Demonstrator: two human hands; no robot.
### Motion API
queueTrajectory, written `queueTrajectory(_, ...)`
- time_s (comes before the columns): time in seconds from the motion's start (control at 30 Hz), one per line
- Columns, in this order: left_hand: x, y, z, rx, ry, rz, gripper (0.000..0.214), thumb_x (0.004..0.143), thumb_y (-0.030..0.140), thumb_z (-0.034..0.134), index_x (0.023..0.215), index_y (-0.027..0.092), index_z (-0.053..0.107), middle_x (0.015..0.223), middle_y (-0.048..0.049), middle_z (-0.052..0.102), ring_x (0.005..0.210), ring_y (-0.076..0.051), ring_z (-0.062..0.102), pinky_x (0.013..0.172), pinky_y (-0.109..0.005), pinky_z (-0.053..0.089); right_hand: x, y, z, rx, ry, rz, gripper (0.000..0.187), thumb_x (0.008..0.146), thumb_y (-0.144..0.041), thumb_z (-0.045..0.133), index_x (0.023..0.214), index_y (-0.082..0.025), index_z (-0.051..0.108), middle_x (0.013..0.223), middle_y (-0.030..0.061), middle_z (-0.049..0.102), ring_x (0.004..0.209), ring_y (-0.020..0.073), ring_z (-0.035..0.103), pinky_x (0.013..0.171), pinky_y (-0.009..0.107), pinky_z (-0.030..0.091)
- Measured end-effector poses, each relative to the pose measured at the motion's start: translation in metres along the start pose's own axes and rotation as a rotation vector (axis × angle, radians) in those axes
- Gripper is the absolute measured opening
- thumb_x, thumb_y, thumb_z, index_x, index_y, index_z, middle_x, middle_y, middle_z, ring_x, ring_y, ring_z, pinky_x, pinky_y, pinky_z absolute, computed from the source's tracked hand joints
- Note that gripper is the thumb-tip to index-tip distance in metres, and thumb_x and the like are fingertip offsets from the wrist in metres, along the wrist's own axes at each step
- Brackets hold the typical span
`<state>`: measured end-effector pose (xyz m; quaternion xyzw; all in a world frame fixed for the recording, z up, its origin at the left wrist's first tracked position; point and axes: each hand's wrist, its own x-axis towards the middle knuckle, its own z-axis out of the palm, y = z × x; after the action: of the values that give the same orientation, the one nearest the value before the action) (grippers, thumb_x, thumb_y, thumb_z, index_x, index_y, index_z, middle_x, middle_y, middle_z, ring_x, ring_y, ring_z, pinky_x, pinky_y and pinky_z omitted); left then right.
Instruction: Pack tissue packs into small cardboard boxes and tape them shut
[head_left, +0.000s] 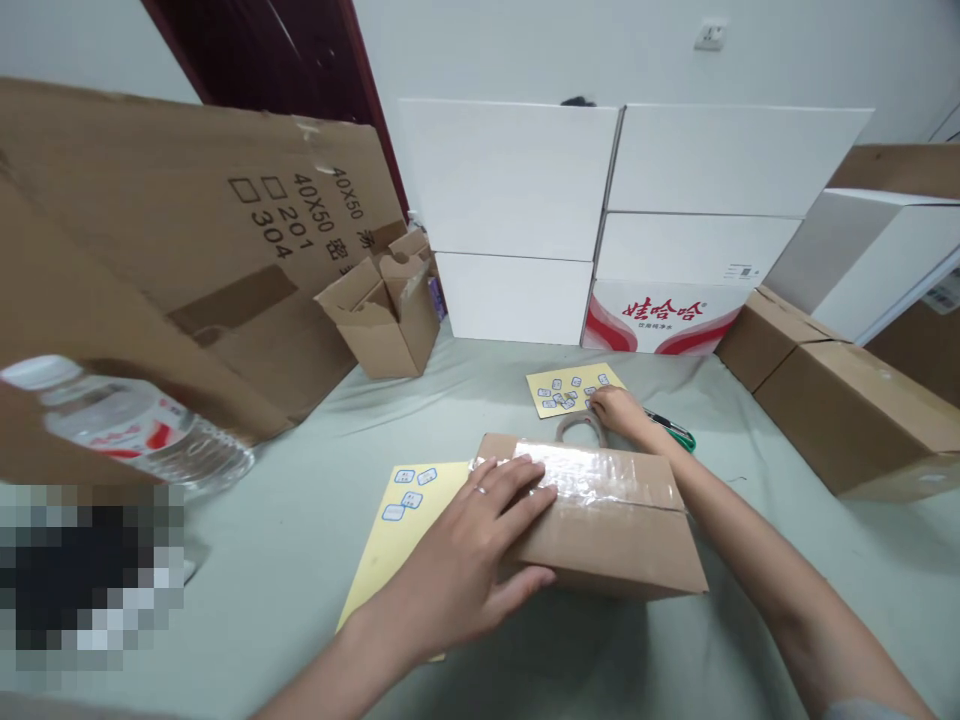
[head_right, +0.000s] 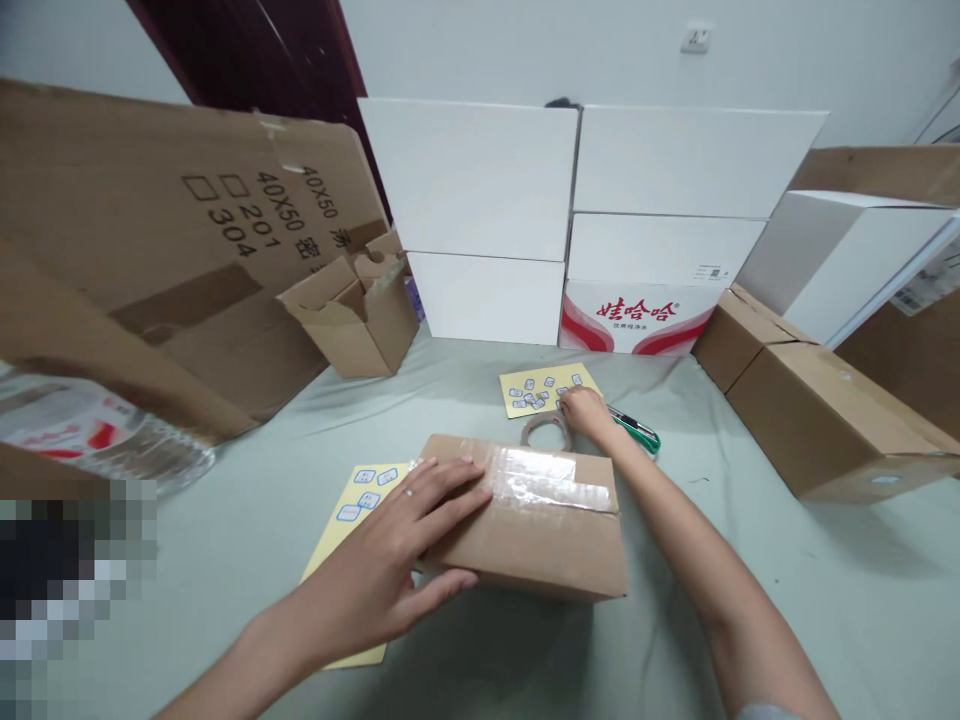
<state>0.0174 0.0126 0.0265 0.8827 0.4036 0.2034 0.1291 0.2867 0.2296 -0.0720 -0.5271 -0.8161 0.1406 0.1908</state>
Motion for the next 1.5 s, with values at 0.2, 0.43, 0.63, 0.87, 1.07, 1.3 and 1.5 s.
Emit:
queueTrajectory(0.2, -0.02, -0.018, -0.012, -0.233, 0.269, -0.111, 0.041, 0.091, 0.033, 0.057, 0.131, 0.026, 0.053, 0.14, -0.0099, 0.056, 0.141, -0.029, 0.04, 0.12, -0.061, 0.017, -0.026, -0.008, -0.028, 0.231, 0.153, 0.08, 0.027, 0.094, -0.037, 0.06, 0.112, -0.017, 0.064, 0.12, 0.0087, 0.064, 0.11, 0.0227, 0.06, 0.097, 0.047, 0.048)
queueTrajectory(0.43, -0.061, -0.02, 0.031, -0.637, 0.314, -0.537, 0.055, 0.097, 0.035, 0.036, 0.15, 0.024, 0.028, 0.159, -0.0108, 0.031, 0.147, -0.027, 0.03, 0.12, -0.053, 0.027, -0.179, -0.036, -0.041, 0.587, 0.511, 0.287, 0.046, 0.095, -0.055, 0.038, 0.109, -0.022, 0.067, 0.096, 0.0094, 0.071, 0.096, 0.0269, 0.067, 0.075, 0.041, 0.055)
queueTrajectory(0.63, -0.077, 0.042, 0.092, -0.493, 0.413, -0.347, 0.08, 0.089, 0.021, 0.041, 0.155, 0.027, -0.004, 0.165, -0.0099, 0.011, 0.151, -0.03, 0.013, 0.118, -0.059, 0.028, -0.272, -0.061, 0.007, 0.908, 0.534, 0.502, 0.064, 0.076, -0.067, 0.063, 0.131, -0.034, 0.059, 0.14, 0.006, 0.057, 0.131, 0.0331, 0.05, 0.1, 0.046, 0.05)
queueTrajectory(0.87, -0.078, 0.064, 0.097, -0.409, 0.507, 0.009, 0.082, 0.08, 0.009, 0.043, 0.153, 0.029, 0.012, 0.165, -0.0063, 0.003, 0.151, -0.033, 0.011, 0.115, -0.058, 0.033, -0.237, -0.073, 0.009, 0.97, 0.609, 0.467, 0.057, 0.09, -0.063, 0.044, 0.137, -0.033, 0.053, 0.143, 0.0041, 0.055, 0.137, 0.0273, 0.045, 0.105, 0.046, 0.046)
queueTrajectory(1.07, -0.08, 0.044, 0.09, -0.63, 0.521, -0.244, 0.062, 0.095, 0.037, 0.048, 0.149, 0.033, 0.017, 0.163, -0.0096, 0.015, 0.151, -0.029, 0.018, 0.118, -0.054, 0.03, -0.253, -0.089, 0.01, 0.944, 0.653, 0.451, 0.048, 0.082, -0.052, 0.063, 0.124, -0.028, 0.064, 0.133, 0.0071, 0.062, 0.126, 0.0311, 0.054, 0.1, 0.045, 0.048)
queueTrajectory(1.3, -0.053, -0.024, 0.088, -1.251, 0.73, -0.849, 0.058, 0.098, 0.056, 0.03, 0.14, 0.019, 0.045, 0.153, -0.0081, 0.044, 0.144, -0.023, 0.036, 0.118, -0.041, 0.033, -0.272, -0.175, -0.01, 0.193, 0.538, -0.201, 0.056, 0.087, -0.038, 0.06, 0.142, -0.032, 0.049, 0.142, 0.0096, 0.055, 0.135, 0.0363, 0.046, 0.104, 0.055, 0.044)
queueTrajectory(1.5, -0.033, -0.046, 0.095, -1.433, 0.77, -0.99, 0.049, 0.097, 0.05, 0.038, 0.12, 0.014, 0.063, 0.13, -0.0136, 0.065, 0.12, -0.028, 0.062, 0.103, -0.043, 0.048, -0.244, -0.215, -0.018, -0.145, 0.583, -0.703, 0.04, 0.099, -0.036, 0.047, 0.126, -0.009, 0.06, 0.11, 0.0149, 0.074, 0.136, 0.0252, 0.047, 0.096, 0.036, 0.053)
